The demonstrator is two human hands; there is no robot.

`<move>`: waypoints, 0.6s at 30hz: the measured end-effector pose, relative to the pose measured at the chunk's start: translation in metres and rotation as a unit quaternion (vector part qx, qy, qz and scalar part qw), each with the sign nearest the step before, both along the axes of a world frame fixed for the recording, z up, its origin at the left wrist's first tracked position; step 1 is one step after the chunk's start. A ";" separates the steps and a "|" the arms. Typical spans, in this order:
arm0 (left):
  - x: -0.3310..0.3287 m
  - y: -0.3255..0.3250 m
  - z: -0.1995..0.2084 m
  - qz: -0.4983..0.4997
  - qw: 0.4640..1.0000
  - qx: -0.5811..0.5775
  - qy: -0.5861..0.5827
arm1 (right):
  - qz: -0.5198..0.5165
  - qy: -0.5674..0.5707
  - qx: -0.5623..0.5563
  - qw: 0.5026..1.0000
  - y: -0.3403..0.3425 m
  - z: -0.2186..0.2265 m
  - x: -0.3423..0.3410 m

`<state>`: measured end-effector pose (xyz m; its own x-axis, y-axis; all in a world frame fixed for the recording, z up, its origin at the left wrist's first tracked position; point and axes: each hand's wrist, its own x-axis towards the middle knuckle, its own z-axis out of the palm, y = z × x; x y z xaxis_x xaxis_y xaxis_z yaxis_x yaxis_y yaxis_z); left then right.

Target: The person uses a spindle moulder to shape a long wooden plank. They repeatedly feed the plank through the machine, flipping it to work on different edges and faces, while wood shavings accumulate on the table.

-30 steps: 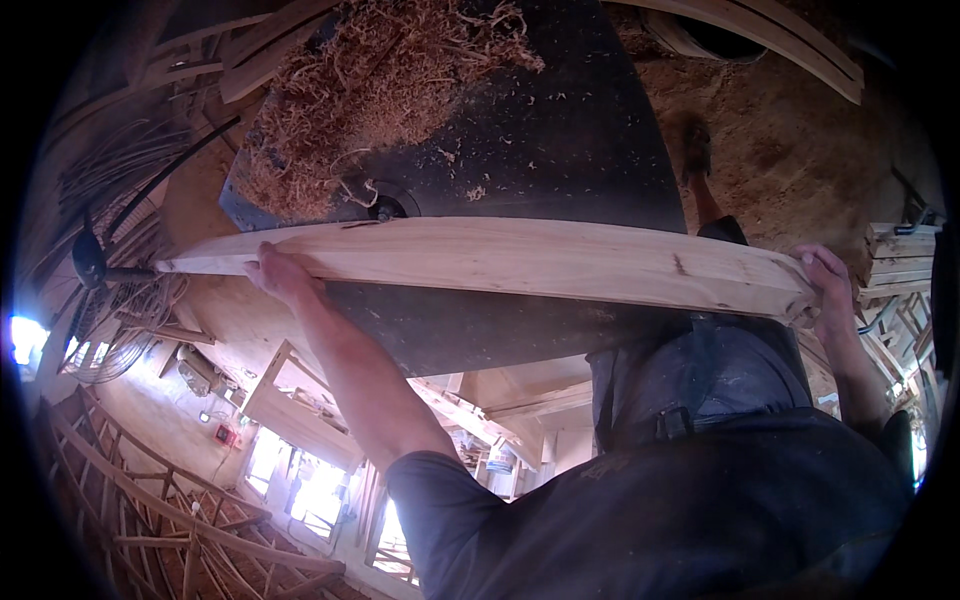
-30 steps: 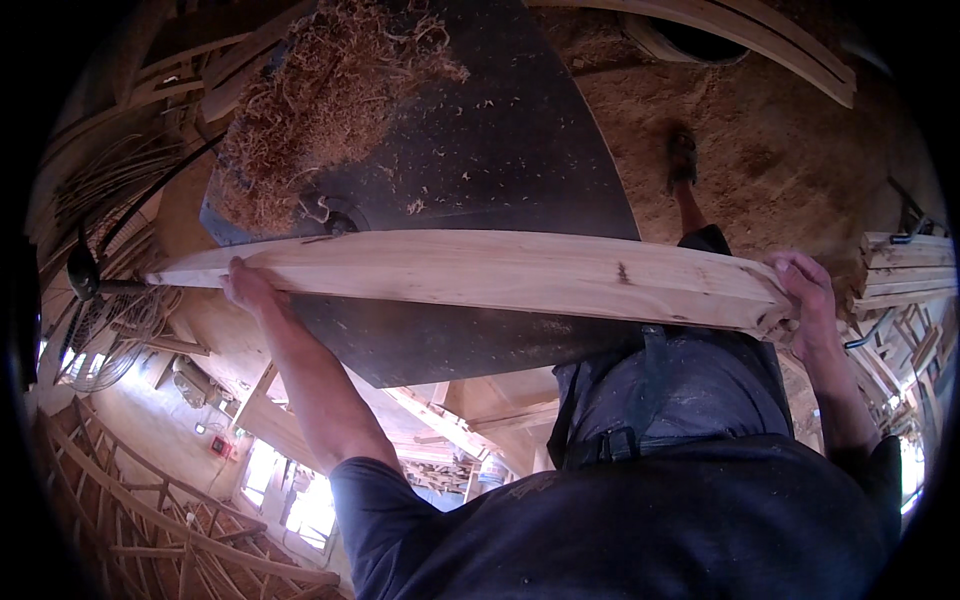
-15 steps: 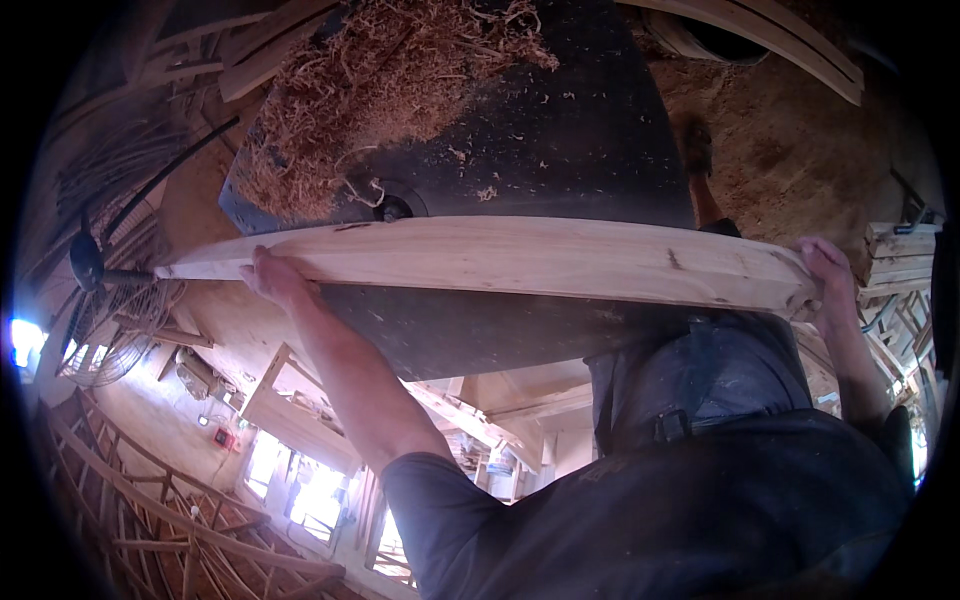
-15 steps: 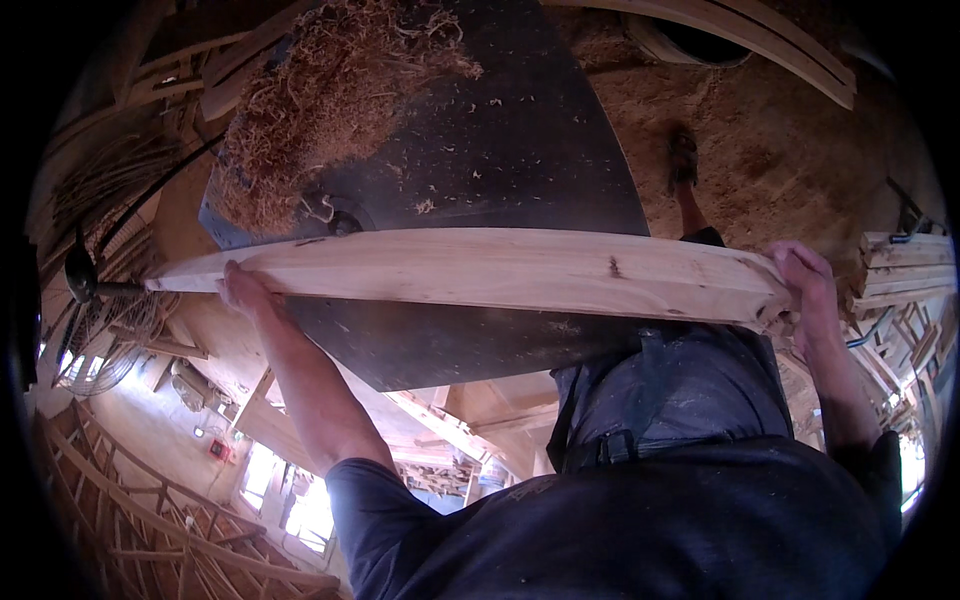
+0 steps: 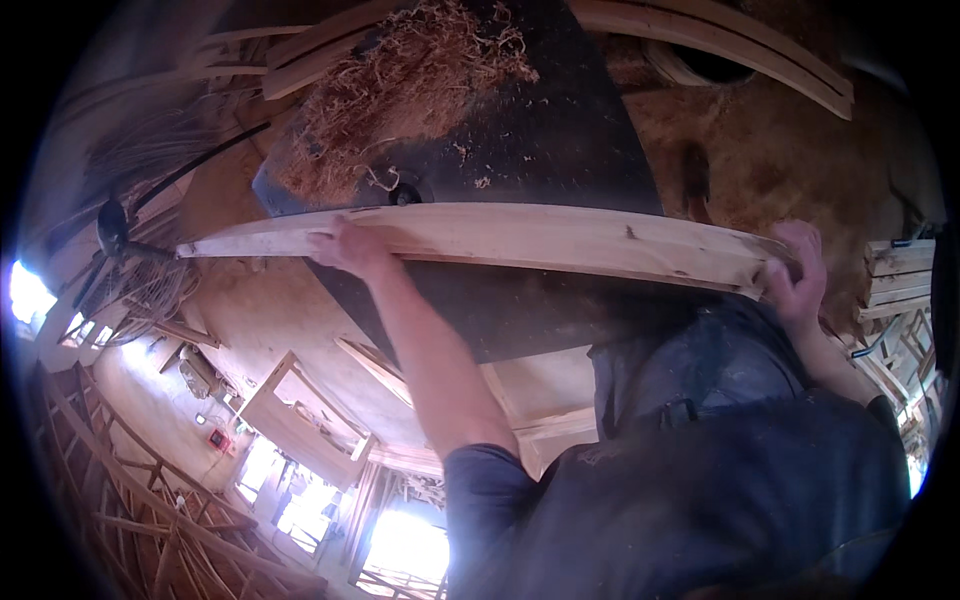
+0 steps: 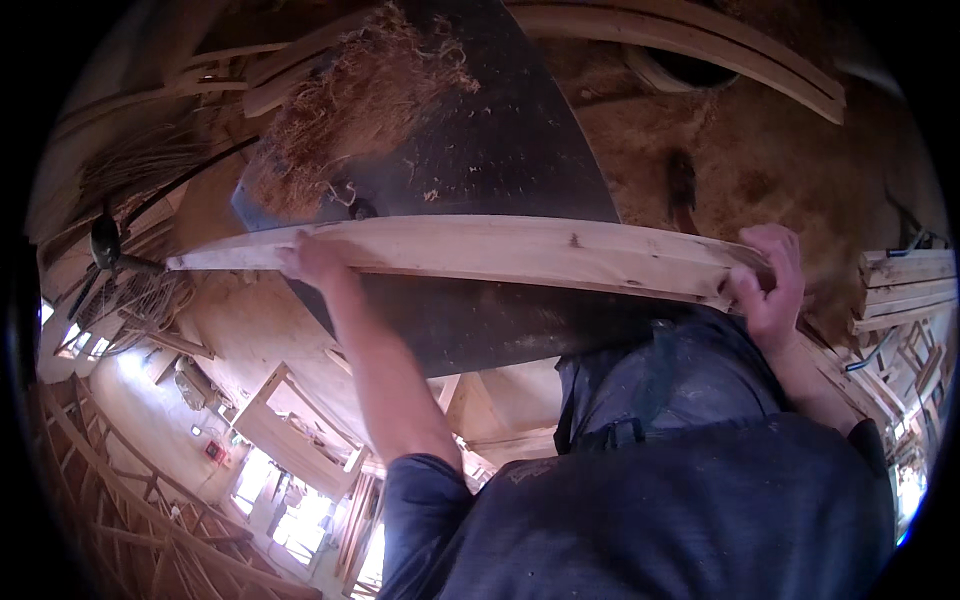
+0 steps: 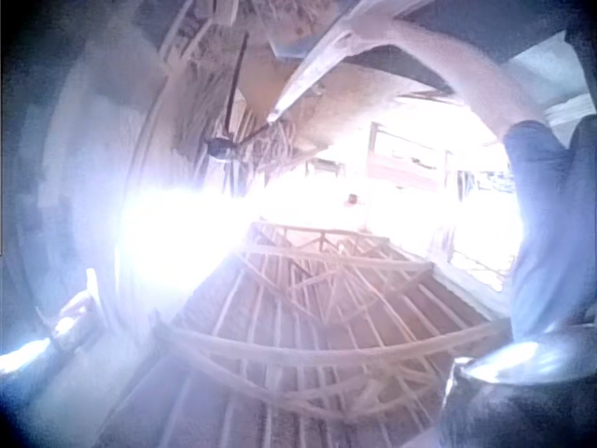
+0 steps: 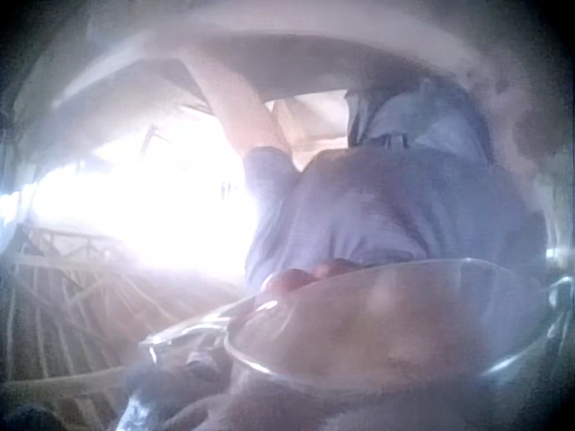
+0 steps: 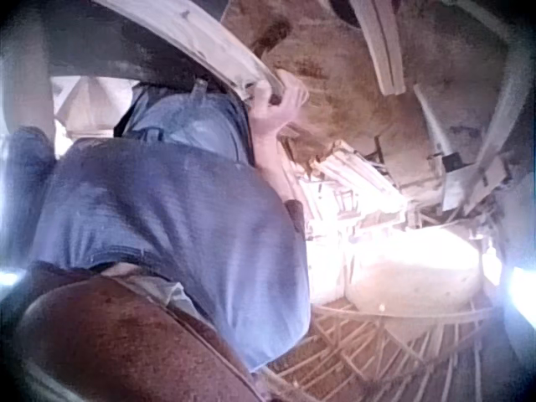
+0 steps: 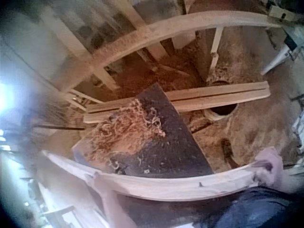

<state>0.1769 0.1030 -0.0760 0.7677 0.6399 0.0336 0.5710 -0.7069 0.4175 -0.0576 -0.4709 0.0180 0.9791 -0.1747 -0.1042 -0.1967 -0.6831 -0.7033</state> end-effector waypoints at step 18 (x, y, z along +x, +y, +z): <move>-0.025 -0.098 0.020 0.057 0.997 -0.041 -0.022 | 0.221 -0.056 -0.064 0.972 0.006 0.004 0.007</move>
